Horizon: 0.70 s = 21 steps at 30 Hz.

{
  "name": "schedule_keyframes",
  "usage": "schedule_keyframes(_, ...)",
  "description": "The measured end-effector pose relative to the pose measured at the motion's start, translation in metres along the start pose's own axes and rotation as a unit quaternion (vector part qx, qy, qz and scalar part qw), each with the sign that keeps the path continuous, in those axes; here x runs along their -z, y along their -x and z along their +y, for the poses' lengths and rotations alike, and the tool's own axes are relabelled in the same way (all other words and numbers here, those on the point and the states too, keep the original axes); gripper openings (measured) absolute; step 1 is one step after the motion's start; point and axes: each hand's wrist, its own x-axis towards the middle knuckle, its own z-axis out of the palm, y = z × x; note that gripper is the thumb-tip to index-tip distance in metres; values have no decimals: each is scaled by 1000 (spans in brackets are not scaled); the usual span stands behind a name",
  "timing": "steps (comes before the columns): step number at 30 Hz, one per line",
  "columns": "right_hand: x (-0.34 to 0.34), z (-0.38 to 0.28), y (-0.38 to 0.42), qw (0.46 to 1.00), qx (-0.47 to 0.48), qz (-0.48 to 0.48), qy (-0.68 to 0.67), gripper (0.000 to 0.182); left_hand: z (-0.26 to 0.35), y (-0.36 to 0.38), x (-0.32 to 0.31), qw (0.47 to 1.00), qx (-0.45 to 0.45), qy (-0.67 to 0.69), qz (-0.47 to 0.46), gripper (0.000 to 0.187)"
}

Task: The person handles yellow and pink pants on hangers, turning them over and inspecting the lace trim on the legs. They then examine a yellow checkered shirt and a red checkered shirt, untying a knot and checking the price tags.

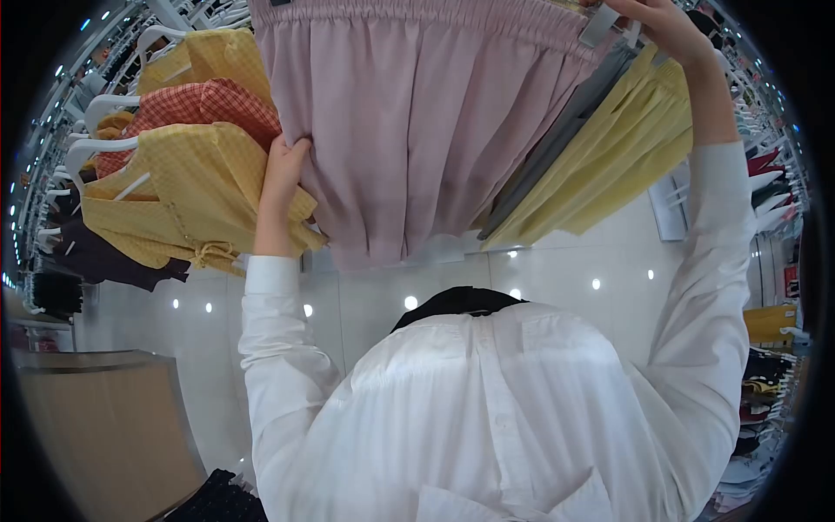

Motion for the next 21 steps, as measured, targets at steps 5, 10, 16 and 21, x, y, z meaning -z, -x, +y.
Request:
schedule_keyframes(5,-35,28,-2,962,96,232,-104,19,-34,12,4,995,68,-53,41,29)
schedule_keyframes(10,-47,33,-10,929,87,311,-182,26,-69,30,-9,989,94,-42,101,26)
schedule_keyframes(16,-106,103,14,865,12,225,-449,52,-101,69,-14,976,161,-83,117,23)
schedule_keyframes(21,-195,144,70,949,-150,117,-253,43,-121,126,-27,956,164,-151,191,28)
